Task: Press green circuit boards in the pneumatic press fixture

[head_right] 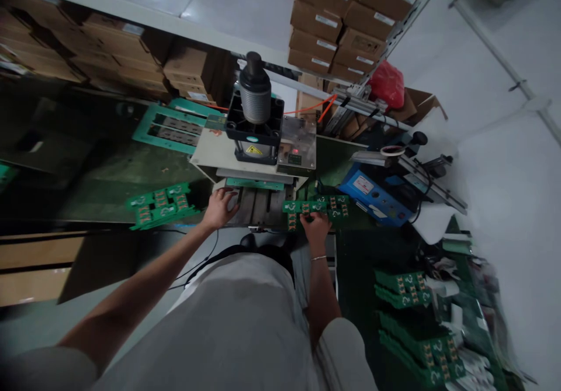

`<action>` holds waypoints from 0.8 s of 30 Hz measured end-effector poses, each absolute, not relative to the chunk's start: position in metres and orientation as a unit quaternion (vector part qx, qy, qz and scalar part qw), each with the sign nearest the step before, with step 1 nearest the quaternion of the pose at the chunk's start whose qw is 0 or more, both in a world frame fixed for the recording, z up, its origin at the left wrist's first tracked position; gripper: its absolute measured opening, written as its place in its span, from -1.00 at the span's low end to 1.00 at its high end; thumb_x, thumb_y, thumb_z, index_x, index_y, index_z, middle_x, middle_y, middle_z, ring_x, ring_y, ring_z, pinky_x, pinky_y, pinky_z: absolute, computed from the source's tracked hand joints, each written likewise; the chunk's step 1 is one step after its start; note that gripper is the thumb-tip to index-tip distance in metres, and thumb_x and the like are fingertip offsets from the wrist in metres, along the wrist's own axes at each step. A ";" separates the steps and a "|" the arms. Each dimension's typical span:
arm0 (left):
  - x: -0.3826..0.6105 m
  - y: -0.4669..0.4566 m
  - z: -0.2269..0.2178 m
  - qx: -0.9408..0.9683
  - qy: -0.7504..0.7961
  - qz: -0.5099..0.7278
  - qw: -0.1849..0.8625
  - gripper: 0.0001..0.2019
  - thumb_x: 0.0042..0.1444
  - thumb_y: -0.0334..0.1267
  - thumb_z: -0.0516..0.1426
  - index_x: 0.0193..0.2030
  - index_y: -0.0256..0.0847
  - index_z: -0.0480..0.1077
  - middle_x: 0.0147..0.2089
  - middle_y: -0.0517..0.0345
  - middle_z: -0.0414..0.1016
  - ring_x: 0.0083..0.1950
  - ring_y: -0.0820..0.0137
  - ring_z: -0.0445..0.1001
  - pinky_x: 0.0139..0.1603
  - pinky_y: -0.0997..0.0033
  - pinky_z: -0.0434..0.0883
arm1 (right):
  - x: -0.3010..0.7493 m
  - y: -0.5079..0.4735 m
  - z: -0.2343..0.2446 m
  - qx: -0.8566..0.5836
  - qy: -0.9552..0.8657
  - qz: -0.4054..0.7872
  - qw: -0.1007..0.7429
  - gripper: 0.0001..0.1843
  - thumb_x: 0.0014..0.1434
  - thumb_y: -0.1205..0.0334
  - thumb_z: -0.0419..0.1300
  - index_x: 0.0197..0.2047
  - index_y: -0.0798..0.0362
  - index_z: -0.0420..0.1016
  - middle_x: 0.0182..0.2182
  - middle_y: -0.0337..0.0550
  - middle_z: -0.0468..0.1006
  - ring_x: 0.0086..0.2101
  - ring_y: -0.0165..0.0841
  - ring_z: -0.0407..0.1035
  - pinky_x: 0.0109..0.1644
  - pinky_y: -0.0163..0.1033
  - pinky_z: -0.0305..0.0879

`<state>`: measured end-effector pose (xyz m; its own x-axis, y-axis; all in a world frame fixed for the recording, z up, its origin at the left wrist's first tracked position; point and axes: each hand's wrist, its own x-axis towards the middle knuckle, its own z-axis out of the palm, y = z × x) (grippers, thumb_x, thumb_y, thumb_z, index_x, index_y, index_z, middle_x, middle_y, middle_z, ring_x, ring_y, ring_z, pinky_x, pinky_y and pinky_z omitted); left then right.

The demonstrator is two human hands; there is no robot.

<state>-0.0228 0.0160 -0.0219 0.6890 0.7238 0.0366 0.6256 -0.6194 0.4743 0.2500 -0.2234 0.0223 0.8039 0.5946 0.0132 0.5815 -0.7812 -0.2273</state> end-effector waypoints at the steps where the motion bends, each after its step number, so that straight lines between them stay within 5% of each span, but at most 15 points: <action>1: -0.020 0.017 -0.021 0.898 0.371 0.101 0.215 -0.58 0.29 -0.08 0.10 0.17 -0.25 0.50 0.26 -0.26 0.42 0.31 -0.11 0.34 0.34 -0.16 0.29 | 0.249 -0.223 0.023 -0.943 -0.313 0.029 0.112 -0.68 0.15 -0.08 0.30 -0.27 0.01 0.63 -0.21 0.00 0.68 -0.05 -0.08 0.49 -0.02 -0.14 0.22; 6: -0.002 0.021 -0.019 0.924 0.313 0.056 0.213 -0.50 0.27 -0.12 0.13 0.29 -0.29 0.44 0.35 -0.30 0.39 0.38 -0.13 0.30 0.37 -0.14 0.28 | 0.247 -0.224 0.025 -0.940 -0.321 0.040 0.112 -0.69 0.15 -0.08 0.31 -0.29 0.00 0.62 -0.19 0.00 0.67 -0.04 -0.08 0.49 0.00 -0.13 0.23; 13: 0.003 0.010 -0.032 0.953 0.201 -0.070 0.216 0.00 -0.01 -0.05 0.37 0.56 -0.14 0.13 0.60 -0.23 0.04 0.57 -0.23 0.01 0.47 -0.17 0.12 | 0.246 -0.227 0.027 -0.936 -0.332 0.058 0.099 -0.66 0.17 -0.10 0.30 -0.26 0.02 0.63 -0.18 -0.01 0.67 -0.05 -0.10 0.47 -0.03 -0.13 0.22; 24: 0.010 0.011 -0.010 0.960 0.163 -0.092 0.207 0.16 -0.19 -0.06 0.40 0.55 -0.43 0.08 0.46 -0.47 0.23 0.45 -0.27 0.21 0.45 -0.13 0.17 | 0.242 -0.224 0.027 -0.935 -0.330 0.053 0.115 -0.66 0.19 -0.11 0.28 -0.29 0.02 0.59 -0.19 0.04 0.68 -0.05 -0.05 0.49 0.00 -0.08 0.25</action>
